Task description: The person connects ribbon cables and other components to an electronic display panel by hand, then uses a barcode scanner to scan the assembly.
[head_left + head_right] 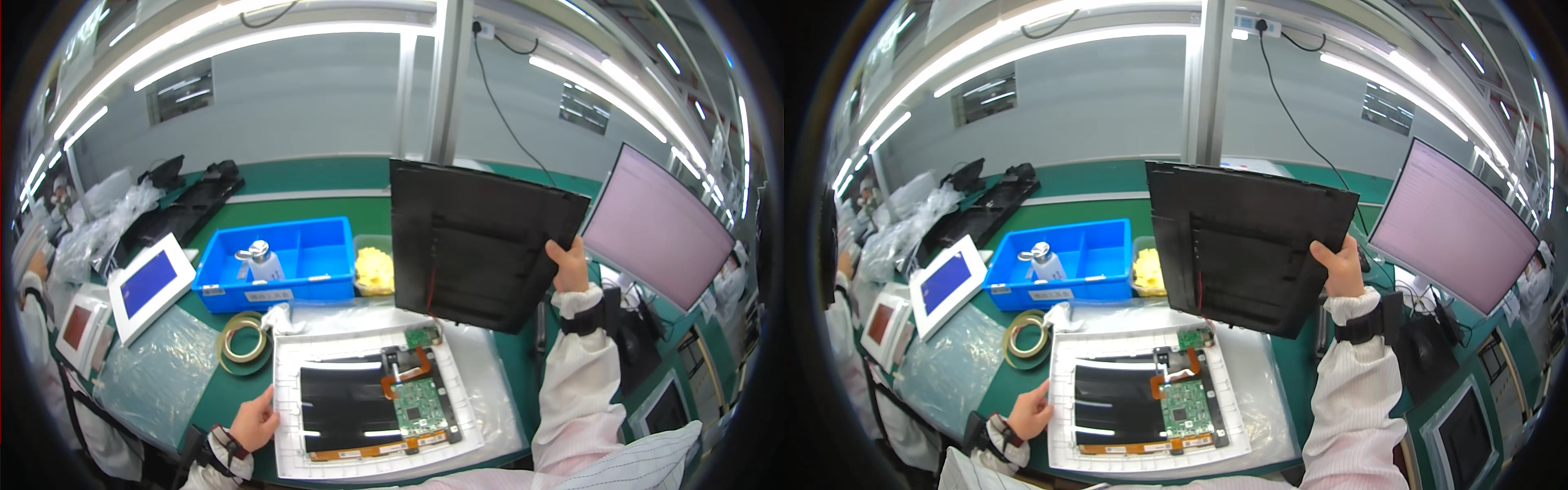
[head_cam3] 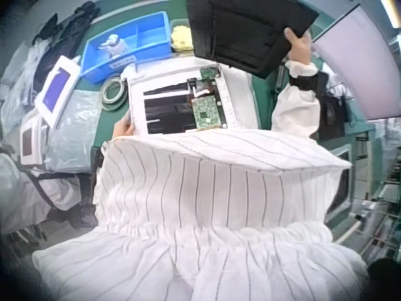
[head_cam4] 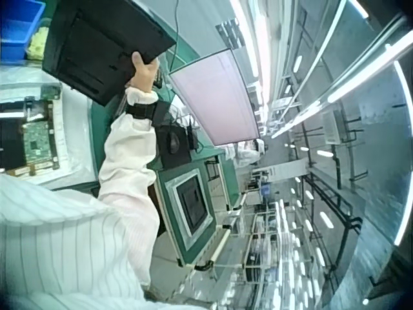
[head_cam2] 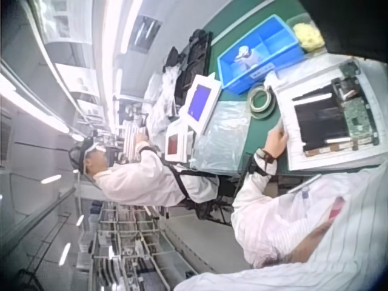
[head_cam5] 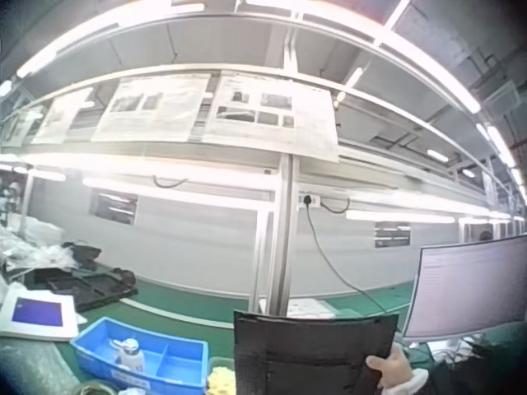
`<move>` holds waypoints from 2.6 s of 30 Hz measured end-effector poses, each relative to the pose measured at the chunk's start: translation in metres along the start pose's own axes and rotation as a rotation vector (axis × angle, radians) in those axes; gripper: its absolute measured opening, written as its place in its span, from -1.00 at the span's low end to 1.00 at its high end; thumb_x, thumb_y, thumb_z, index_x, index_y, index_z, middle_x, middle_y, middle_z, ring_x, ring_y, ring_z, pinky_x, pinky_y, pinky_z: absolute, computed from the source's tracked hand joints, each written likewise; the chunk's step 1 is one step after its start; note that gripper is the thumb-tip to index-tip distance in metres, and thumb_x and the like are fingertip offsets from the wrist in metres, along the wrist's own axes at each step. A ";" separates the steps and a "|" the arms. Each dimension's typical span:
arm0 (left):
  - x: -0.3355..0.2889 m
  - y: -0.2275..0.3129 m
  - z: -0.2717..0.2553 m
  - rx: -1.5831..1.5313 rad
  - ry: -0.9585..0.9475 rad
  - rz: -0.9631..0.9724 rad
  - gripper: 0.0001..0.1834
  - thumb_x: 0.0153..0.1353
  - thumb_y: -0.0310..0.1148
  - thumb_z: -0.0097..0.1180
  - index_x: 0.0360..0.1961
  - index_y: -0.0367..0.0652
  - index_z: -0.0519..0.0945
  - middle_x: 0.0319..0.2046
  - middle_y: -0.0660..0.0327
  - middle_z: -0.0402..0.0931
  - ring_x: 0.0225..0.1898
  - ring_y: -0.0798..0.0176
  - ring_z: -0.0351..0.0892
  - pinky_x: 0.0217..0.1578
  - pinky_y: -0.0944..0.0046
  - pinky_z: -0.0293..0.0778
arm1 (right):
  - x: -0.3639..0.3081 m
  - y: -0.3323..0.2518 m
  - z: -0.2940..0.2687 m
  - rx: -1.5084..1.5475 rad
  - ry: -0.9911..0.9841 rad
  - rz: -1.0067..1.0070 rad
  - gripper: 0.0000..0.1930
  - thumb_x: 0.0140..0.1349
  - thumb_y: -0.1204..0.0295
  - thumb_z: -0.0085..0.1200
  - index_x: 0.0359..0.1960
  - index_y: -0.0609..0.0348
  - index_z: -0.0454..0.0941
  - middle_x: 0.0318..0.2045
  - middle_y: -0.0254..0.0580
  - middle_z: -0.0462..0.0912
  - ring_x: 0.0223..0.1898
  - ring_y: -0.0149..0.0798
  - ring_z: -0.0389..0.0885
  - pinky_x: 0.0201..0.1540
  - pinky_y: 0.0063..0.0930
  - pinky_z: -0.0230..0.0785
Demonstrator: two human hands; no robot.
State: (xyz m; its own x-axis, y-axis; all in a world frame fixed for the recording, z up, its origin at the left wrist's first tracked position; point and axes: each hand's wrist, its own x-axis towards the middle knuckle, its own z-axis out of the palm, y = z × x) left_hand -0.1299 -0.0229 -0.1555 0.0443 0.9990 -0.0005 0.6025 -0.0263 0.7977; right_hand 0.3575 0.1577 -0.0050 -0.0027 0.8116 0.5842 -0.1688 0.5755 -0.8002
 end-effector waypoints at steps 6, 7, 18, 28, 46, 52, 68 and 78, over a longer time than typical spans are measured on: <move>0.011 0.003 -0.005 0.083 -0.037 0.066 -0.39 0.03 -0.52 0.02 0.15 -0.45 0.19 -0.67 0.10 0.39 -0.67 0.36 0.40 -0.57 0.36 0.35 | 0.026 0.041 -0.024 0.094 0.069 0.045 -0.59 0.06 0.48 0.16 -0.03 0.34 0.40 -0.14 -0.15 0.54 -0.14 -0.24 0.52 -0.03 -0.40 0.34; 0.014 0.006 -0.005 0.084 -0.044 0.052 -0.39 0.03 -0.52 0.02 0.15 -0.45 0.19 -0.67 0.10 0.39 -0.67 0.36 0.40 -0.57 0.36 0.35 | 0.031 0.046 -0.031 0.100 0.088 0.059 -0.58 0.06 0.48 0.16 -0.02 0.33 0.39 -0.13 -0.15 0.54 -0.13 -0.23 0.52 -0.02 -0.39 0.34; 0.017 0.013 -0.004 0.047 -0.096 0.052 -0.38 0.10 -0.50 -0.01 0.21 -0.38 0.13 -0.67 0.17 0.35 -0.66 0.39 0.35 -0.58 0.36 0.33 | 0.061 0.093 -0.054 0.081 0.139 0.111 -0.53 0.09 0.43 0.17 0.02 0.34 0.33 -0.09 -0.11 0.50 -0.09 -0.21 0.50 0.00 -0.38 0.34; 0.043 -0.008 -0.054 -0.012 0.280 -0.019 -0.76 0.13 -0.42 0.07 -0.20 -0.31 0.52 -0.63 0.23 0.45 -0.60 0.43 0.43 -0.54 0.41 0.36 | 0.059 0.110 -0.066 0.037 0.062 0.167 -0.57 0.16 0.41 0.11 0.04 0.34 0.34 -0.05 -0.17 0.49 -0.07 -0.30 0.49 0.00 -0.47 0.30; 0.130 -0.005 -0.037 0.921 0.377 0.670 -0.98 -0.15 -0.38 0.10 -0.64 -0.03 0.55 -0.47 0.33 0.45 -0.21 0.25 0.40 -0.23 0.22 0.26 | 0.028 0.093 -0.061 -0.232 0.160 0.288 -0.39 0.14 0.38 0.14 0.20 0.22 0.15 0.02 -0.19 0.39 0.00 -0.33 0.38 0.00 -0.51 0.25; 0.099 0.036 -0.050 0.706 0.524 0.741 -0.90 -0.17 -0.52 0.15 -0.55 -0.15 0.51 -0.45 0.22 0.50 -0.20 0.15 0.46 -0.19 0.14 0.32 | 0.006 0.046 -0.025 -0.431 0.196 -0.051 -0.46 0.03 0.42 0.22 0.08 0.21 0.33 -0.08 -0.14 0.42 -0.03 -0.30 0.38 0.00 -0.49 0.26; 0.105 0.197 0.086 0.150 0.126 0.925 -0.82 -0.16 -0.61 0.09 -0.48 -0.24 0.38 -0.48 0.10 0.36 -0.44 0.02 0.43 -0.45 0.19 0.38 | -0.083 0.024 0.083 -0.022 -0.511 0.442 -0.72 0.30 0.32 -0.08 -0.15 0.30 0.50 -0.33 -0.28 0.57 -0.34 -0.48 0.50 -0.28 -0.62 0.39; 0.110 0.179 0.107 0.066 0.076 0.819 -0.79 -0.18 -0.59 0.11 -0.44 -0.23 0.40 -0.45 0.08 0.40 -0.39 0.01 0.45 -0.41 0.25 0.40 | -0.102 0.043 0.071 0.073 -0.482 0.621 -0.80 0.09 0.56 0.13 -0.22 0.31 0.52 -0.39 -0.26 0.57 -0.39 -0.43 0.53 -0.29 -0.59 0.40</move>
State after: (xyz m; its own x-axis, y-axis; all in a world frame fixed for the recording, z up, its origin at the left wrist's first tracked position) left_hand 0.0681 0.0781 -0.0779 0.4374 0.6620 0.6087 0.4481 -0.7472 0.4907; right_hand 0.2802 0.0930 -0.0894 -0.5418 0.8395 0.0413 -0.0606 0.0100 -0.9981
